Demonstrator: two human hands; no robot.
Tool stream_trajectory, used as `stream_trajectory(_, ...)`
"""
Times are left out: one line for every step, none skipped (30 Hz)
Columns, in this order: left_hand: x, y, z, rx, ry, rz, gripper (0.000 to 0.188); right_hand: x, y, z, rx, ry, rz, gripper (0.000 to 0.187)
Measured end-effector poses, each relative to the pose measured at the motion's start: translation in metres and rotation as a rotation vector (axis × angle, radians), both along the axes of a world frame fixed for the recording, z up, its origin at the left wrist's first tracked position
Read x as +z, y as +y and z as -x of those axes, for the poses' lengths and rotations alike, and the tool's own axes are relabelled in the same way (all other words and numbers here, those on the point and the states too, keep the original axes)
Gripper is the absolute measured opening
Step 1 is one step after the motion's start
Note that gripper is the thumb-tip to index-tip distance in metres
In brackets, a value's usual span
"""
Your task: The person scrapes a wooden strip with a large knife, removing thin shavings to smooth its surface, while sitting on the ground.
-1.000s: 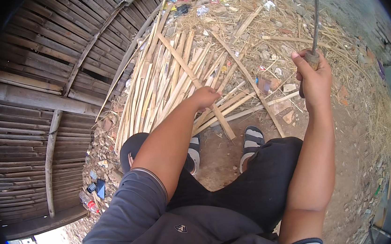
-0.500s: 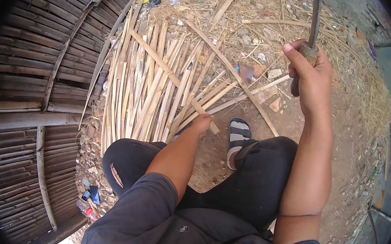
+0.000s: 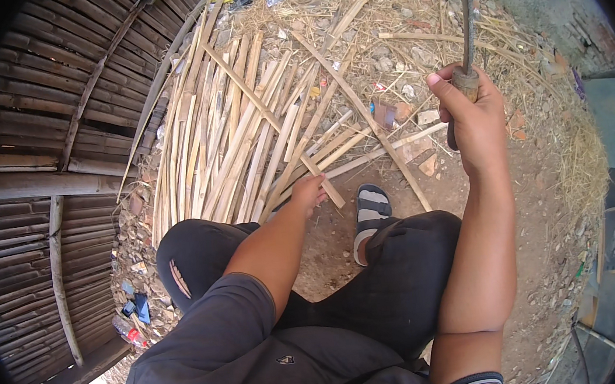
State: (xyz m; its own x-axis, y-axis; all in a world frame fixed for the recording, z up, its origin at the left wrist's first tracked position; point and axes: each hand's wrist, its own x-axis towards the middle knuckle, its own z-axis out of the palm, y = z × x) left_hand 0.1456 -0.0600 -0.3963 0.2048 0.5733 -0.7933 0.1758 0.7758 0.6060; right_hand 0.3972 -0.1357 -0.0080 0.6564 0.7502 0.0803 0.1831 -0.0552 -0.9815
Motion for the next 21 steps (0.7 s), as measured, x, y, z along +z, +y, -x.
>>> stream_trajectory(0.008, 0.0, -0.003, 0.034, -0.01, 0.011, 0.05, -0.001, -0.001, -0.002, -0.001, -0.001, 0.004, 0.022)
stream_trajectory(0.017, 0.0, -0.006, 0.068, -0.02, 0.021, 0.052, -0.002, -0.002, -0.003, -0.005, -0.002, 0.0, 0.022)
stream_trajectory(0.016, 0.002, -0.003, -0.024, 0.091, -0.068, 0.054, -0.001, -0.001, -0.001, 0.0, 0.0, -0.005, 0.022)
stream_trajectory(0.015, 0.005, -0.001, -0.116, 0.203, -0.157, 0.057, 0.0, 0.001, 0.001, 0.005, 0.001, -0.012, 0.022)
stream_trajectory(0.014, 0.006, 0.002, -0.206, 0.315, -0.246, 0.059, 0.001, 0.002, 0.002, 0.01, 0.0, -0.009, 0.022)
stream_trajectory(0.021, 0.002, 0.002, -0.268, 0.512, -0.45, 0.061, 0.0, 0.002, 0.0, 0.004, -0.002, -0.002, 0.022)
stream_trajectory(0.039, -0.006, 0.003, -0.332, 0.708, -0.657, 0.062, -0.002, 0.0, -0.002, -0.005, -0.003, 0.006, 0.022)
stream_trajectory(0.055, -0.012, 0.006, -0.393, 0.904, -0.865, 0.064, -0.003, -0.001, -0.003, -0.01, 0.008, 0.002, 0.023)
stream_trajectory(0.067, -0.014, 0.008, -0.393, 0.986, -0.773, 0.064, -0.002, -0.002, -0.003, -0.014, 0.016, -0.003, 0.023)
stream_trajectory(0.078, -0.014, 0.012, -0.393, 1.065, -0.68, 0.064, -0.002, -0.002, -0.004, -0.02, 0.021, -0.008, 0.023)
stream_trajectory(0.082, -0.013, 0.015, -0.393, 1.141, -0.586, 0.064, -0.004, -0.003, -0.005, -0.03, 0.021, 0.0, 0.023)
stream_trajectory(0.084, -0.014, 0.022, -0.432, 1.14, -0.485, 0.063, -0.004, -0.003, -0.005, -0.031, 0.022, 0.002, 0.023)
stream_trajectory(0.085, -0.016, 0.028, -0.47, 1.136, -0.384, 0.063, -0.004, -0.003, -0.006, -0.033, 0.024, 0.005, 0.023)
stream_trajectory(0.086, -0.017, 0.033, -0.51, 1.13, -0.284, 0.062, -0.003, -0.002, -0.006, -0.025, 0.033, -0.002, 0.023)
stream_trajectory(0.077, -0.015, 0.042, -0.54, 1.151, -0.319, 0.059, -0.001, -0.001, -0.004, -0.008, 0.043, -0.011, 0.023)
stream_trajectory(0.058, -0.012, 0.053, -0.571, 1.174, -0.354, 0.056, 0.001, 0.001, -0.001, 0.009, 0.054, -0.02, 0.023)
stream_trajectory(0.048, -0.01, 0.059, -0.61, 1.195, -0.39, 0.052, 0.001, 0.002, 0.0, 0.016, 0.06, -0.025, 0.023)
stream_trajectory(0.054, -0.007, 0.059, -0.639, 1.163, -0.368, 0.05, 0.0, 0.001, -0.001, 0.015, 0.066, -0.03, 0.023)
stream_trajectory(0.06, -0.002, 0.058, -0.667, 1.132, -0.345, 0.047, 0.0, 0.0, -0.002, 0.014, 0.072, -0.036, 0.023)
stream_trajectory(0.065, 0.0, 0.056, -0.695, 1.1, -0.322, 0.045, 0.0, -0.002, -0.003, 0.003, 0.063, -0.025, 0.023)
stream_trajectory(0.064, 0.002, 0.057, -0.678, 1.105, -0.371, 0.044, 0.002, -0.001, -0.002, 0.003, 0.055, -0.02, 0.023)
